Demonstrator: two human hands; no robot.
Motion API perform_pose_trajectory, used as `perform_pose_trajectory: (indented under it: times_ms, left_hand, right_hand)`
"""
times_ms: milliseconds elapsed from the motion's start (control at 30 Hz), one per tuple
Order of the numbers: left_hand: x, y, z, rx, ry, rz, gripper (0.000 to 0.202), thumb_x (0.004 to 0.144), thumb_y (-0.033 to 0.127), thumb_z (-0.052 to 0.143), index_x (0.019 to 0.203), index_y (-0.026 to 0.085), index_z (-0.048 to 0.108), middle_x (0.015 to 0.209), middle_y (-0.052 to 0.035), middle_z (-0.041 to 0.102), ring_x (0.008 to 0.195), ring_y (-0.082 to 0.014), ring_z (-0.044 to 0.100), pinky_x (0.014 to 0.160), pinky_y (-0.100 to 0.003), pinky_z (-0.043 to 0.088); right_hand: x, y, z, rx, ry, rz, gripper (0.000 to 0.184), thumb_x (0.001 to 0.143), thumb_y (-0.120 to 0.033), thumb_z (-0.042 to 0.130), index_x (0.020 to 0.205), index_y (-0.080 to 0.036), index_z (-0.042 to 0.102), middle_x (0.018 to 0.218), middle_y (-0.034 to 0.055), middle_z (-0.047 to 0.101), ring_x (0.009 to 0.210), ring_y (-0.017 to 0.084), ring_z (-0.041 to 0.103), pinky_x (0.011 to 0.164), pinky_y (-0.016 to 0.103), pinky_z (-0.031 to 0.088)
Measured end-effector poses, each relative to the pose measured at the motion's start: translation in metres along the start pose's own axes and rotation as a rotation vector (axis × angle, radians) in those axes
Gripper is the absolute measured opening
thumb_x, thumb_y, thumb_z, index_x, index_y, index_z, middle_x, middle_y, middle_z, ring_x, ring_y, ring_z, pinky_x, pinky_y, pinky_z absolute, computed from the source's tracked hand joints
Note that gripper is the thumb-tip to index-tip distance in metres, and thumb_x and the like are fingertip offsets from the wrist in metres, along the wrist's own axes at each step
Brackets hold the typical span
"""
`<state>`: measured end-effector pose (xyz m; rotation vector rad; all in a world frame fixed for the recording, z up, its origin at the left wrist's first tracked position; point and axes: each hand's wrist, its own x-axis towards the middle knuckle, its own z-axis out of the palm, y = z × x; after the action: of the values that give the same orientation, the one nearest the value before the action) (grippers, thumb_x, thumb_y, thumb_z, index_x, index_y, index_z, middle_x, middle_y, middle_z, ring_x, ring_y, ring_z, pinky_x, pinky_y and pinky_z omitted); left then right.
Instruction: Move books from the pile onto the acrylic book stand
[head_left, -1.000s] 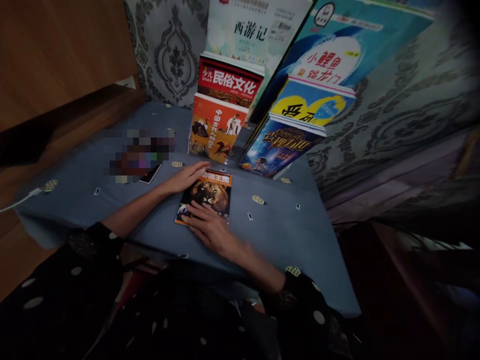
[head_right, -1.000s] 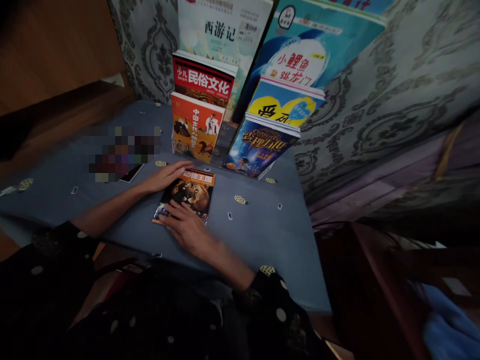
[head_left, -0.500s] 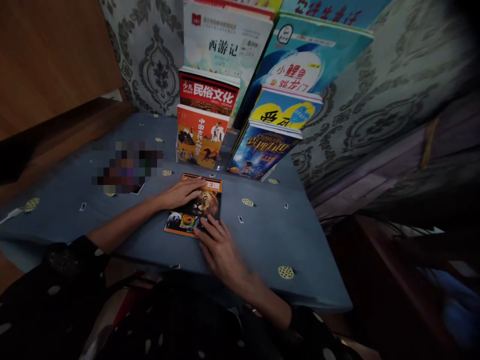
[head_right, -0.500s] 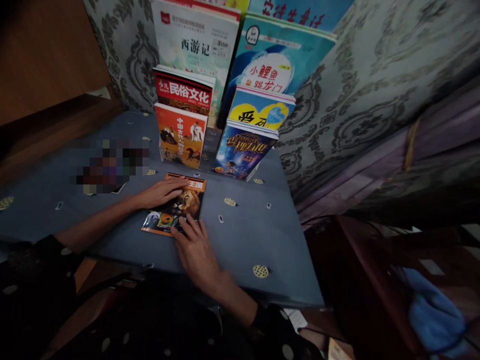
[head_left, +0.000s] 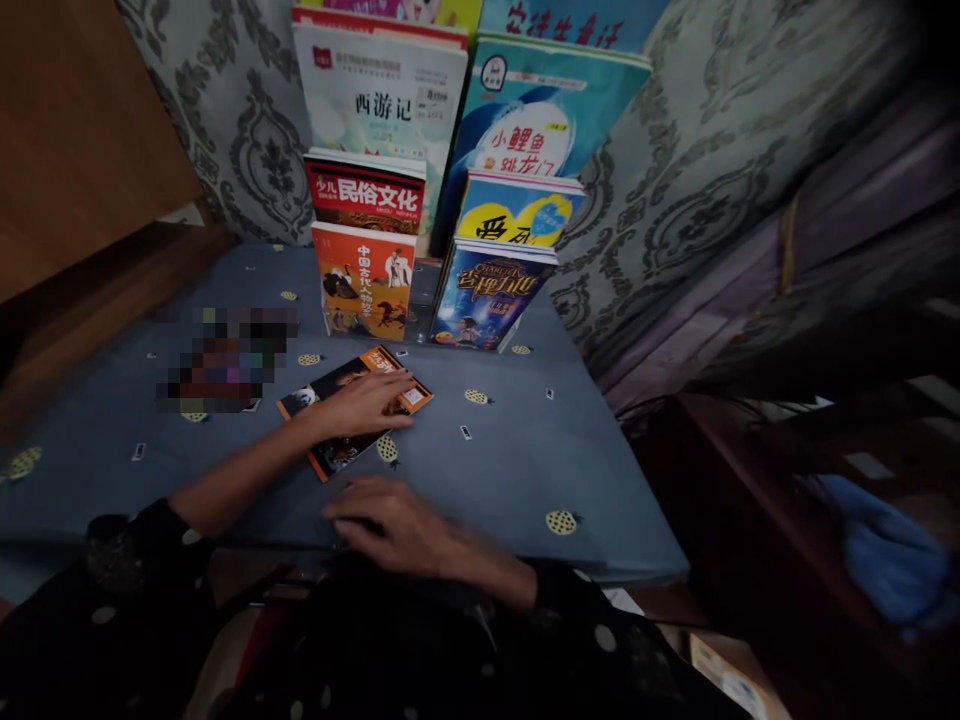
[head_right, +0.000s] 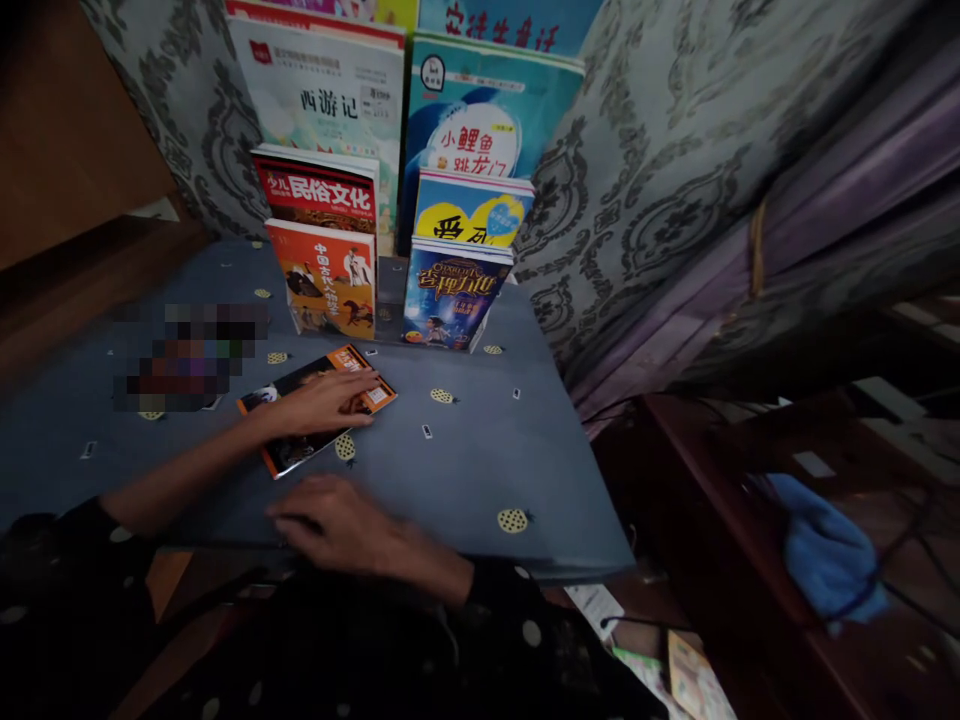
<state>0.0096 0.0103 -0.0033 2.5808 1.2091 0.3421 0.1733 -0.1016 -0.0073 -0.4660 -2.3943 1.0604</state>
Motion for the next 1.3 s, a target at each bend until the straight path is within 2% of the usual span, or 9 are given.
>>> perform_pose_trajectory:
  times_ms: [100, 200, 333, 467, 567, 733, 967, 1133, 1300]
  left_hand:
    - [0.002, 0.021, 0.011, 0.139, 0.051, -0.065, 0.056, 0.096, 0.048, 0.053, 0.14, 0.013, 0.051, 0.15, -0.0194, 0.05, 0.142, -0.0317, 0.044, 0.118, -0.046, 0.031]
    - [0.012, 0.041, 0.015, 0.252, 0.089, -0.163, 0.04, 0.098, 0.037, 0.052, 0.128, 0.011, 0.057, 0.139, -0.0208, 0.058, 0.131, -0.0337, 0.054, 0.111, -0.049, 0.039]
    - [0.022, 0.056, 0.01, 0.362, 0.071, -0.211, 0.022, 0.098, 0.025, 0.05, 0.11, 0.012, 0.063, 0.118, -0.0172, 0.067, 0.116, -0.0297, 0.063, 0.097, -0.04, 0.05]
    - [0.023, 0.06, 0.006, 0.41, 0.033, -0.229, 0.024, 0.101, 0.023, 0.043, 0.102, 0.013, 0.065, 0.107, -0.0144, 0.069, 0.106, -0.0261, 0.067, 0.085, -0.034, 0.054]
    - [0.022, 0.061, 0.007, 0.426, 0.053, -0.205, 0.025, 0.102, 0.022, 0.043, 0.102, 0.013, 0.066, 0.108, -0.0138, 0.07, 0.105, -0.0253, 0.068, 0.086, -0.033, 0.054]
    - [0.018, 0.057, 0.014, 0.391, 0.131, -0.162, 0.021, 0.101, 0.024, 0.049, 0.109, 0.015, 0.067, 0.117, -0.0136, 0.068, 0.112, -0.0255, 0.066, 0.093, -0.037, 0.054]
    - [0.009, 0.045, 0.019, 0.355, 0.201, -0.071, 0.028, 0.1, 0.025, 0.05, 0.123, 0.02, 0.066, 0.128, -0.0129, 0.067, 0.117, -0.0265, 0.065, 0.099, -0.041, 0.053]
    - [0.005, 0.037, 0.021, 0.311, 0.206, -0.097, 0.035, 0.102, 0.031, 0.046, 0.129, 0.018, 0.064, 0.137, -0.013, 0.064, 0.126, -0.026, 0.061, 0.107, -0.042, 0.048]
    - [0.009, 0.015, 0.01, 0.32, 0.182, -0.194, 0.037, 0.101, 0.027, 0.042, 0.128, 0.012, 0.063, 0.139, -0.0145, 0.062, 0.128, -0.0256, 0.06, 0.11, -0.04, 0.046]
  right_hand:
    - [-0.012, 0.009, -0.024, 0.05, 0.153, 0.145, 0.026, 0.098, -0.025, 0.053, 0.109, -0.019, 0.075, 0.103, 0.0059, 0.079, 0.096, 0.018, 0.074, 0.088, 0.031, 0.057]
    - [-0.023, 0.017, -0.044, 0.072, 0.28, 0.228, 0.028, 0.098, -0.027, 0.051, 0.104, -0.02, 0.077, 0.1, 0.0053, 0.08, 0.092, 0.019, 0.075, 0.084, 0.032, 0.058]
    - [-0.034, 0.027, -0.061, 0.042, 0.366, 0.25, 0.029, 0.097, -0.03, 0.051, 0.099, -0.019, 0.078, 0.097, 0.0057, 0.08, 0.089, 0.021, 0.075, 0.084, 0.032, 0.058]
    - [-0.04, 0.036, -0.068, 0.019, 0.426, 0.304, 0.029, 0.097, -0.033, 0.052, 0.1, -0.02, 0.078, 0.094, 0.0054, 0.08, 0.086, 0.022, 0.075, 0.076, 0.031, 0.058]
    - [-0.041, 0.04, -0.072, 0.0, 0.46, 0.307, 0.028, 0.097, -0.031, 0.052, 0.1, -0.021, 0.078, 0.094, 0.0046, 0.08, 0.087, 0.022, 0.075, 0.076, 0.031, 0.057]
    - [-0.032, 0.051, -0.081, -0.122, 0.536, 0.28, 0.028, 0.098, -0.028, 0.05, 0.108, -0.022, 0.076, 0.106, 0.0054, 0.078, 0.1, 0.021, 0.071, 0.093, 0.036, 0.054]
    - [-0.014, 0.082, -0.081, -0.282, 0.51, 0.277, 0.034, 0.102, -0.026, 0.042, 0.125, -0.023, 0.066, 0.119, 0.0082, 0.072, 0.113, 0.022, 0.065, 0.102, 0.04, 0.05]
    - [-0.015, 0.083, -0.078, -0.363, 0.456, 0.286, 0.033, 0.101, -0.024, 0.042, 0.125, -0.02, 0.065, 0.119, 0.0106, 0.071, 0.113, 0.024, 0.063, 0.103, 0.043, 0.049]
    - [-0.015, 0.082, -0.078, -0.459, 0.408, 0.278, 0.032, 0.097, -0.017, 0.046, 0.124, -0.018, 0.063, 0.119, 0.0119, 0.07, 0.114, 0.025, 0.061, 0.103, 0.043, 0.049]
